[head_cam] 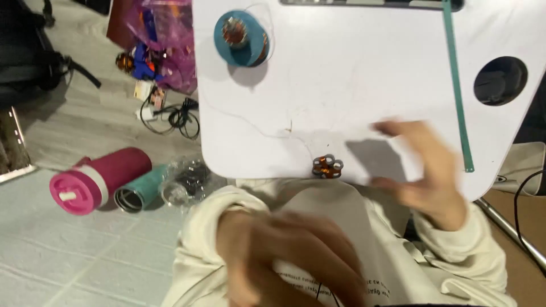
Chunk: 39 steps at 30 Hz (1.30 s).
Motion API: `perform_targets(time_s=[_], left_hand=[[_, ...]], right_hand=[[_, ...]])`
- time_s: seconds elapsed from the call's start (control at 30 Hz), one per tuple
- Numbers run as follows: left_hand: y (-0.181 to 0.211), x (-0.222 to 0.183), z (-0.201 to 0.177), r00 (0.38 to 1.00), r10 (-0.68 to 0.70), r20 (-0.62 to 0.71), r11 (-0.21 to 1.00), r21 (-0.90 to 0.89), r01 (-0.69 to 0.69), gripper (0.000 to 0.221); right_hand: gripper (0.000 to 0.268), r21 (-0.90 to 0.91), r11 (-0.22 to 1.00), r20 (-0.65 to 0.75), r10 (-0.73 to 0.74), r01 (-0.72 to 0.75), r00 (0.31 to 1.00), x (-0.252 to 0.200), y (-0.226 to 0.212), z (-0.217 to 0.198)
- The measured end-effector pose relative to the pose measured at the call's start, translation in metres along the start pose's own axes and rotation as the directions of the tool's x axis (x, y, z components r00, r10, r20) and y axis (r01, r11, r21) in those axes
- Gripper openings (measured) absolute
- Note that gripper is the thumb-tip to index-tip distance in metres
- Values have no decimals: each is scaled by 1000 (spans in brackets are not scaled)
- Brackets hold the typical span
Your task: Winding copper wire and assembling components onto a small motor armature.
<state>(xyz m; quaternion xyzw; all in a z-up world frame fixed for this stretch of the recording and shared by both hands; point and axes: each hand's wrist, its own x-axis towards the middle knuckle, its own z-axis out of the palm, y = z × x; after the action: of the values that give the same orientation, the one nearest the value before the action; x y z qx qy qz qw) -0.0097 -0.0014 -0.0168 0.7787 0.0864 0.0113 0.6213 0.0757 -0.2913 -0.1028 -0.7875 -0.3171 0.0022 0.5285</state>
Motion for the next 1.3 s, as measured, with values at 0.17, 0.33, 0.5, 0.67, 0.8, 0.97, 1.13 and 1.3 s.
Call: perform_targets(time_s=[0.17, 0.33, 0.5, 0.67, 0.8, 0.97, 1.13, 1.3], left_hand=[[4, -35, 36, 998, 54, 11, 989, -140, -52, 18], [3, -35, 56, 968, 231, 100, 922, -339, -185, 15], [2, -38, 52, 930, 318, 184, 848, -494, -192, 18], [3, -11, 56, 845, 498, 196, 725, -629, -282, 24], [3, 26, 41, 738, 647, 192, 599, -727, -336, 31], [-50, 69, -11, 758, 640, 130, 757, -276, -592, 24], [-106, 109, -52, 903, 428, -26, 841, 377, -388, 35], [-101, 139, -59, 919, 395, -11, 802, 492, -338, 55]], right_hand=[[94, -480, 875, 261, 216, -67, 941, -20, -11, 69], [56, -667, 745, 268, 215, 20, 939, -34, -1, 83], [55, -694, 719, 220, 227, -11, 949, -37, -2, 77], [59, -721, 690, 199, 294, -64, 935, -17, 6, 60], [58, -778, 626, 152, 281, -61, 948, -1, 14, 50], [62, -794, 603, 154, 319, -75, 935, 20, 17, 32], [76, -776, 628, 140, 270, -64, 953, 62, 14, 15], [69, -425, 894, 164, 230, -142, 959, 137, 0, 38]])
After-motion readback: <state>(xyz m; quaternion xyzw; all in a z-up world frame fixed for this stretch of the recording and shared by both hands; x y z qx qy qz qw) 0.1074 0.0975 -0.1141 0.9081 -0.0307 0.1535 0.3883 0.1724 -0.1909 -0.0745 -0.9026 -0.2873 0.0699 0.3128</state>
